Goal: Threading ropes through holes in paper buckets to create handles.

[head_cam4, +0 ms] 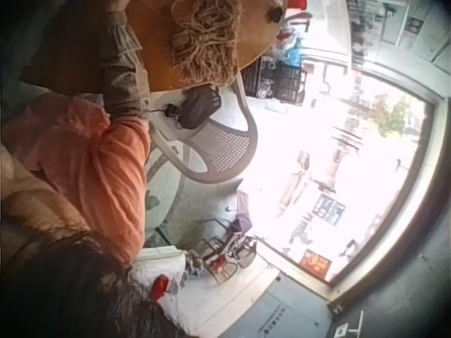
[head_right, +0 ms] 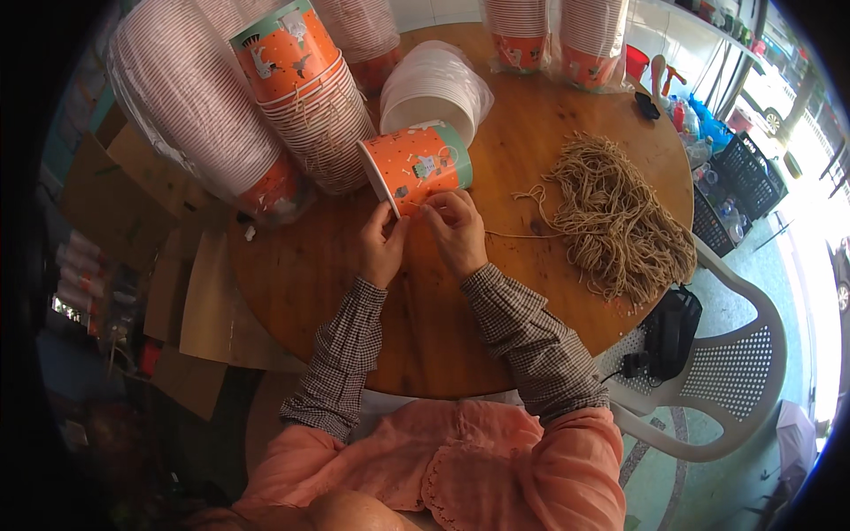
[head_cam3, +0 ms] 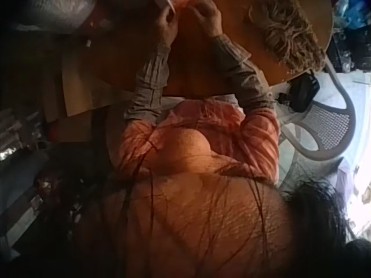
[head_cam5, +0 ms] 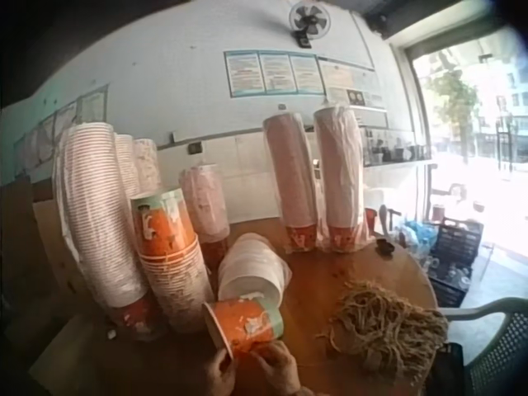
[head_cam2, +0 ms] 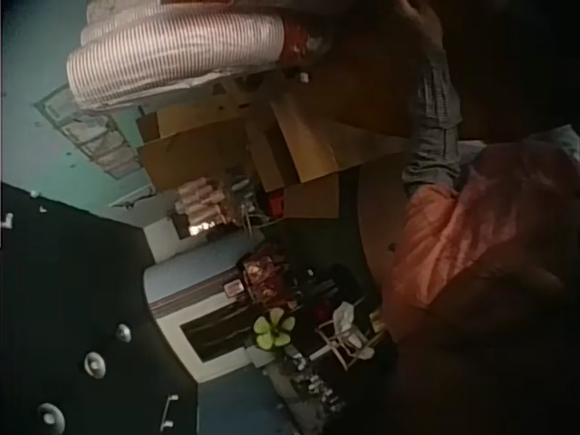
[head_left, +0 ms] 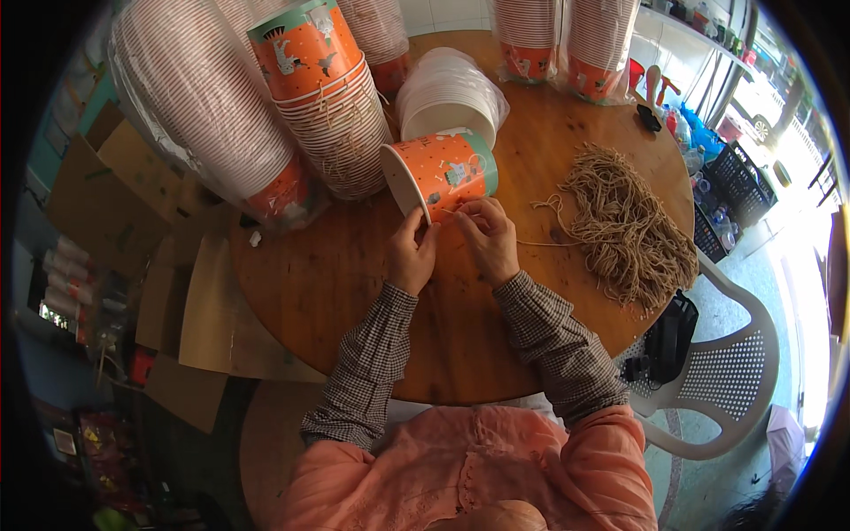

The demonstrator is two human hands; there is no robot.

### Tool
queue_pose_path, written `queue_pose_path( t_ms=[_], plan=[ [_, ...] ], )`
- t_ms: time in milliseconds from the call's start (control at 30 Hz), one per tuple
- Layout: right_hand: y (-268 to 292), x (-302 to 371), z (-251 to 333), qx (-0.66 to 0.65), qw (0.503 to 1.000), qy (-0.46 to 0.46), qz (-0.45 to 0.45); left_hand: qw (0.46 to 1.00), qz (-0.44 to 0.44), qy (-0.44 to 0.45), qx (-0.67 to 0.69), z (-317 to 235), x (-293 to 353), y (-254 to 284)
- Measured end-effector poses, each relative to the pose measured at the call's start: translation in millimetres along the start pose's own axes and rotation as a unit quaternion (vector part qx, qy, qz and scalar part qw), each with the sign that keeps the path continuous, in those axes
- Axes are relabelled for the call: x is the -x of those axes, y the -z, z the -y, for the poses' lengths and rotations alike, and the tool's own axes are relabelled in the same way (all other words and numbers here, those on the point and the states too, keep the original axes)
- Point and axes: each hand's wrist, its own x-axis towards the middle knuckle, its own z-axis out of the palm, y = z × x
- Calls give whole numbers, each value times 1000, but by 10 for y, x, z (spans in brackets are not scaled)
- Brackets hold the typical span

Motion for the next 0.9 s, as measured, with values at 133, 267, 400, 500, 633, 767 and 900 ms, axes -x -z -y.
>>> queue_pose_path(
  t_ms=[133, 267, 400, 500, 633, 767, 900],
  plan=[
    [-13, 7, 16, 23, 1000, 0, 4, 998, -4, -65, -9, -46, 9, -56],
    [4, 5, 0, 45, 999, 7, -5, 999, 20, -21, -33, -119, 39, -63],
    [3, 2, 35, 38, 999, 7, 4, 999, -6, -44, -1, -39, 36, -76],
    [15, 3, 45, 42, 999, 0, 16, 999, -11, -51, 8, -26, 25, -81],
    [12, 4, 48, 42, 999, -14, 14, 998, -3, -60, -17, -77, 29, -75],
    [-6, 9, 57, 46, 999, -11, -2, 998, 9, -39, -44, -104, 43, -63],
    [8, 5, 14, 104, 994, 25, -1, 1000, 10, -7, -29, -110, 74, -98]
  ],
)
